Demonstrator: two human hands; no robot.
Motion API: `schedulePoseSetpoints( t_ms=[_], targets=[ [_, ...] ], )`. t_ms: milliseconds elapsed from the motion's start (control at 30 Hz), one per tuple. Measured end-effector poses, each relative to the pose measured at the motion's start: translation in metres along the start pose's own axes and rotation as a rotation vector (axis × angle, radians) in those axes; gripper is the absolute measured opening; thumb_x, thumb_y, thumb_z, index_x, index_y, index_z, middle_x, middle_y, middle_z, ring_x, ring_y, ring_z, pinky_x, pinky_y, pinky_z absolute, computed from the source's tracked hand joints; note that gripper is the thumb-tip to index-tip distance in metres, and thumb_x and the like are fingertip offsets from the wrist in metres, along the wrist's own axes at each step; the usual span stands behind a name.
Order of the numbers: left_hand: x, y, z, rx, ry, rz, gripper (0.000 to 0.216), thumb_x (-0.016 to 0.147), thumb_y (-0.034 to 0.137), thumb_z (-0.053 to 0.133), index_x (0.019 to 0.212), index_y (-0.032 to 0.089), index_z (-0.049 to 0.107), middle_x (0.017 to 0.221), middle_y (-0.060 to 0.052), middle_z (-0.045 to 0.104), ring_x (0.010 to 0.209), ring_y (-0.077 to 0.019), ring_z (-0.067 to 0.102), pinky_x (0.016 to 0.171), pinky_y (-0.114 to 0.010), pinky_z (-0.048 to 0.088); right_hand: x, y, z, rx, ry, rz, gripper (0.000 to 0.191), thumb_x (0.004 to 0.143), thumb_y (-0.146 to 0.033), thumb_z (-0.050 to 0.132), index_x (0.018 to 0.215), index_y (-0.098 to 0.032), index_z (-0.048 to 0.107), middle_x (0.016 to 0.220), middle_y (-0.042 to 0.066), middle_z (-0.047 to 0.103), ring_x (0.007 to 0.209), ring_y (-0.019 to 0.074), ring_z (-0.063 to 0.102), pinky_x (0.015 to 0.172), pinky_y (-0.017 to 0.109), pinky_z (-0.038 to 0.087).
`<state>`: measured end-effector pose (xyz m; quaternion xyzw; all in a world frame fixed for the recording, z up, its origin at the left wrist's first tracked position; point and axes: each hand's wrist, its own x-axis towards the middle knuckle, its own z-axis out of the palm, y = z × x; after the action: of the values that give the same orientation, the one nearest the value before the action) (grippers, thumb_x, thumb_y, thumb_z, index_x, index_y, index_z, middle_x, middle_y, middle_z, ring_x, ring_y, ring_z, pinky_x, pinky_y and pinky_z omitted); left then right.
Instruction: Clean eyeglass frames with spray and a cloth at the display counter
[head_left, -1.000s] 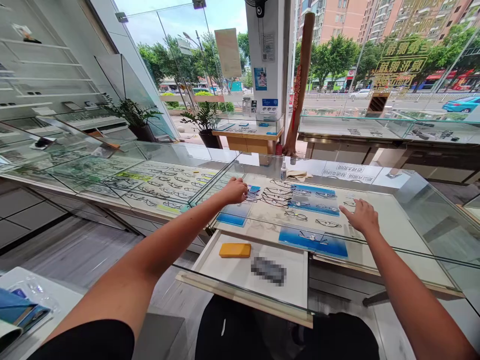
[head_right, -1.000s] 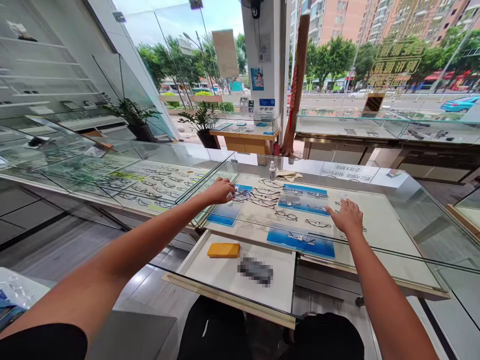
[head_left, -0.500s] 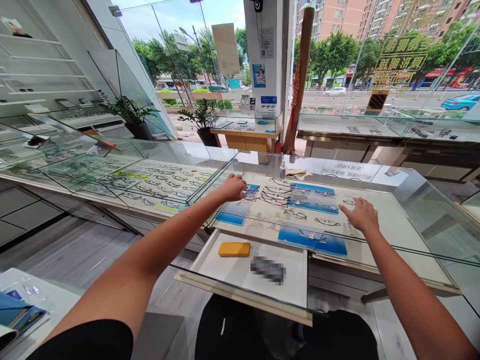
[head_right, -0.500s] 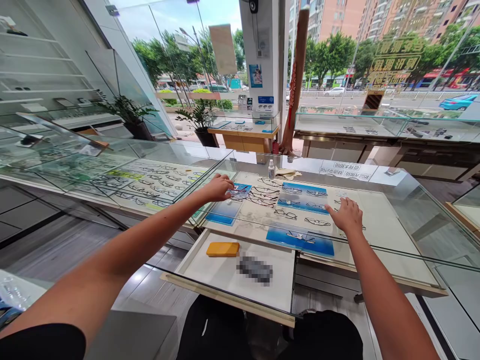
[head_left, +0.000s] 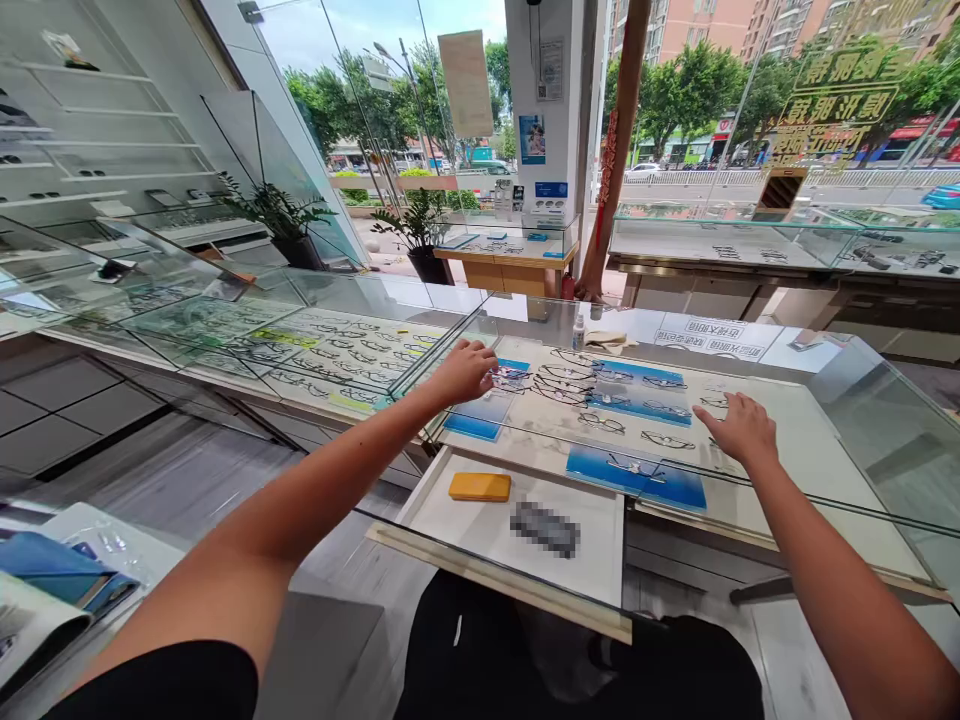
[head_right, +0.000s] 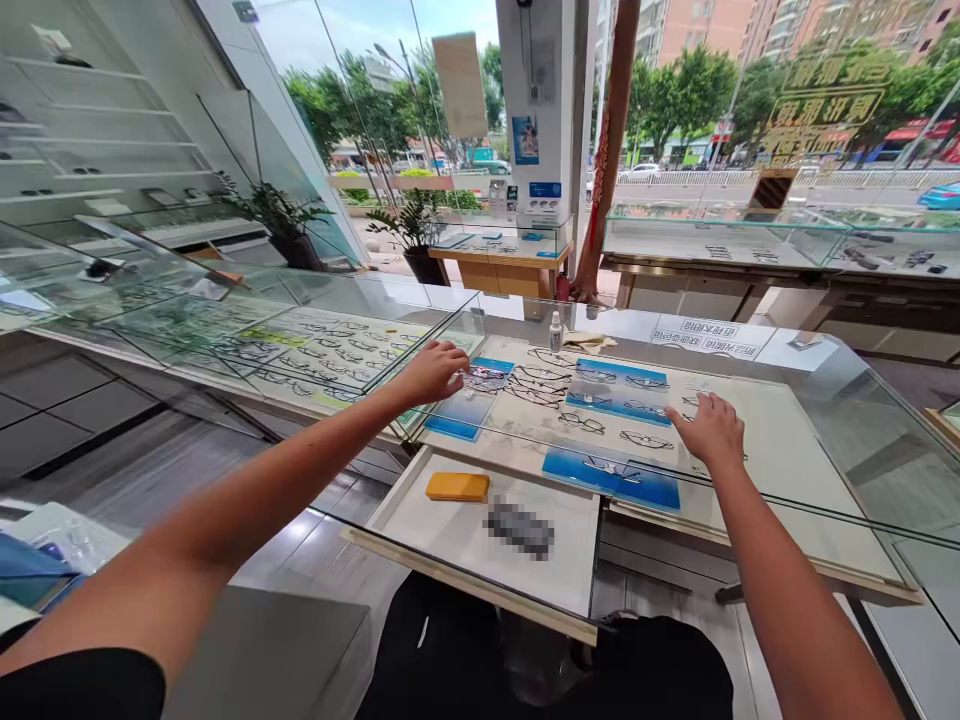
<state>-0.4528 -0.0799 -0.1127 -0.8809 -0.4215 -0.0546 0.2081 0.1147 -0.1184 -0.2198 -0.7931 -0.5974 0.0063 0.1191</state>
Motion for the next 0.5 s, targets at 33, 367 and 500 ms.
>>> schedulePoseSetpoints(
  t_ms=[33,367,500],
  targets=[
    [-0.013,0.001,-0.003,0.007,0.033,0.01,0.016,0.092,0.022,0.06,0.098,0.019,0.075,0.105,-0.011,0.077,0.102,-0.0286,0.066,0.09,-0.044,0.044,-0.001,0.0,-0.001,0.002,-0.003,-0.001,0.101,0.096,-0.084,0.029,0.161,-0.009,0.045,0.171,0.024,0.04,0.157,0.0411,0.035,0.125,0.058,0.033],
    [-0.164,0.001,0.033,-0.008,-0.202,0.051,0.025,0.101,0.026,0.054,0.082,0.019,0.069,0.081,-0.007,0.071,0.072,-0.0199,0.065,0.062,-0.032,0.04,0.004,0.009,0.001,-0.001,0.012,0.006,0.112,0.091,-0.092,0.017,0.163,-0.011,0.044,0.168,0.026,0.043,0.152,0.0457,0.038,0.119,0.061,0.035],
    [-0.17,-0.01,0.062,-0.019,-0.326,0.008,0.026,0.099,0.025,0.055,0.084,0.017,0.074,0.085,-0.012,0.075,0.075,-0.0228,0.069,0.063,-0.033,0.042,0.005,0.009,0.001,0.024,0.016,0.011,0.111,0.091,-0.091,0.019,0.164,-0.011,0.043,0.169,0.028,0.041,0.153,0.0473,0.035,0.117,0.063,0.034]
  ],
)
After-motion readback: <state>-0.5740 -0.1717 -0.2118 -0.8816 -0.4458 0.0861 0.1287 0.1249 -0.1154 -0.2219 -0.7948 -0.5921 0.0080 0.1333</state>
